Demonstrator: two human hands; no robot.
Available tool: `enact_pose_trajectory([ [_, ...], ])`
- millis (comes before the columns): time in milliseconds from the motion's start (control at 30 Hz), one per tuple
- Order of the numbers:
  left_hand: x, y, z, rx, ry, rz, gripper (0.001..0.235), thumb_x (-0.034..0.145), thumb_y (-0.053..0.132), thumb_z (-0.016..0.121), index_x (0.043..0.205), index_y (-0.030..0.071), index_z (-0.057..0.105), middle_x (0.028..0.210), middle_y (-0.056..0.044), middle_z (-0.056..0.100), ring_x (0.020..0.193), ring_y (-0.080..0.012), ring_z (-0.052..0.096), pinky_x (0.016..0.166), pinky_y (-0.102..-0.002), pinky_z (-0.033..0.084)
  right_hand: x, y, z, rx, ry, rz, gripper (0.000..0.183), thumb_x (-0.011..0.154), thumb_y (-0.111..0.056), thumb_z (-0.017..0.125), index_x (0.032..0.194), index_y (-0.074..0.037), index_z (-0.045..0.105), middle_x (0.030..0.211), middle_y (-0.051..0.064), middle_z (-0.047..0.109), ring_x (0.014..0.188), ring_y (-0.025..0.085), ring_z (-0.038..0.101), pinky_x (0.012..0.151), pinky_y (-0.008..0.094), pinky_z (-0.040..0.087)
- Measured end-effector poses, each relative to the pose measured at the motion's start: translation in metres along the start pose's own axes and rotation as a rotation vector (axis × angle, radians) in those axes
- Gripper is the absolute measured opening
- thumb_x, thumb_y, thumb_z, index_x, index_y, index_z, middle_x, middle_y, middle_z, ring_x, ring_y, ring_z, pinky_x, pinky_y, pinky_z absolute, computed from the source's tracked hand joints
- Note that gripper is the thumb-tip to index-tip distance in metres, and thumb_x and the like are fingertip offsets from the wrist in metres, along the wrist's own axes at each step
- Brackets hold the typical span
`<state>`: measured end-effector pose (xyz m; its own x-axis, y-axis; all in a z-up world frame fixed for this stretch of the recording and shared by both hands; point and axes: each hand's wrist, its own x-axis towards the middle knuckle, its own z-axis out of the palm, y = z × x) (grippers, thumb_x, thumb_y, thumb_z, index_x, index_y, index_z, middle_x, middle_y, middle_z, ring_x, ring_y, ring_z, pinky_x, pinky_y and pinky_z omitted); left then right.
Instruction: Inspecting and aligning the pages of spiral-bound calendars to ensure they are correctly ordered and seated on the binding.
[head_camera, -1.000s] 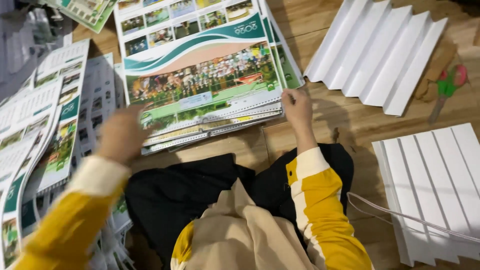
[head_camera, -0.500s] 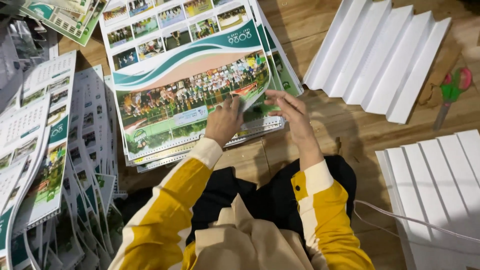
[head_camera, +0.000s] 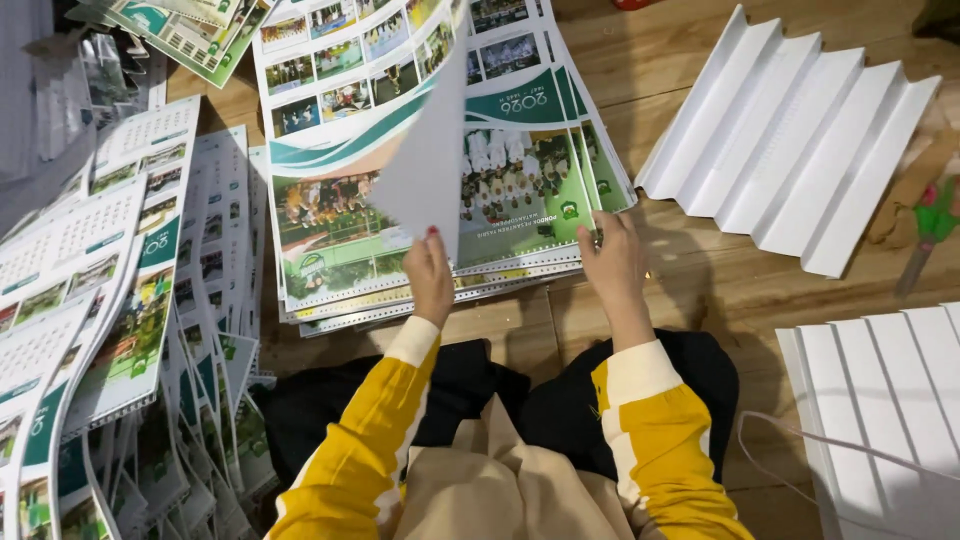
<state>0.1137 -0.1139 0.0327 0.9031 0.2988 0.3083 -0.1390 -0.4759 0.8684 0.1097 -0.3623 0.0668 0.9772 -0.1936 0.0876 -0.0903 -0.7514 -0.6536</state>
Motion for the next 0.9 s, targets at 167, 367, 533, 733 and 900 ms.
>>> enact_pose_trajectory([
  [167,0.003,0.039,0.009,0.155,-0.251,0.064,0.039,0.097,0.026,0.030,0.073,0.004,0.051,0.061,-0.016,0.052,0.058,-0.0278,0.053,0.058,-0.035,0.046,-0.003,-0.017,-0.013,0.259,0.059,0.073,0.026,0.083,-0.021,0.060,0.106,-0.009,0.061,0.094,0.015,0.058,0.087,0.037,0.059,0.071,0.045,0.049],
  [367,0.007,0.081,0.015,0.670,-0.626,0.305,0.062,0.081,0.053,0.045,0.127,0.011,0.043,0.113,-0.018,0.054,0.101,-0.0360,0.056,0.075,-0.045,0.053,-0.003,-0.046,-0.033,1.300,-0.259,0.050,0.046,0.087,-0.037,0.050,0.122,-0.007,0.051,0.115,0.015,0.051,0.099,0.024,0.055,0.080,0.036,0.053],
  [533,0.009,0.055,0.032,0.772,-0.512,0.292,0.035,0.088,0.014,0.042,0.122,0.009,0.050,0.104,-0.017,0.059,0.092,-0.0360,0.061,0.068,-0.044,0.055,0.002,-0.027,-0.022,1.164,-0.229,-0.049,0.040,0.093,-0.031,0.044,0.119,-0.002,0.054,0.113,0.019,0.056,0.103,0.028,0.057,0.079,0.038,0.050],
  [733,0.003,-0.048,-0.001,0.088,-0.068,-0.013,0.039,0.099,0.024,0.033,0.073,0.004,0.053,0.058,-0.011,0.054,0.054,-0.0163,0.046,0.059,-0.028,0.043,0.004,0.016,0.018,-0.068,-0.008,0.006,0.029,0.086,-0.033,0.052,0.106,-0.013,0.062,0.097,0.009,0.057,0.084,0.033,0.060,0.069,0.047,0.050],
  [900,-0.008,-0.059,0.006,0.022,-0.019,-0.091,0.041,0.099,0.031,0.034,0.074,0.002,0.048,0.062,-0.012,0.049,0.060,-0.0179,0.046,0.060,-0.029,0.040,0.002,0.009,0.012,-0.004,0.035,-0.008,0.027,0.085,-0.029,0.056,0.104,-0.010,0.060,0.094,0.010,0.056,0.082,0.032,0.060,0.067,0.044,0.050],
])
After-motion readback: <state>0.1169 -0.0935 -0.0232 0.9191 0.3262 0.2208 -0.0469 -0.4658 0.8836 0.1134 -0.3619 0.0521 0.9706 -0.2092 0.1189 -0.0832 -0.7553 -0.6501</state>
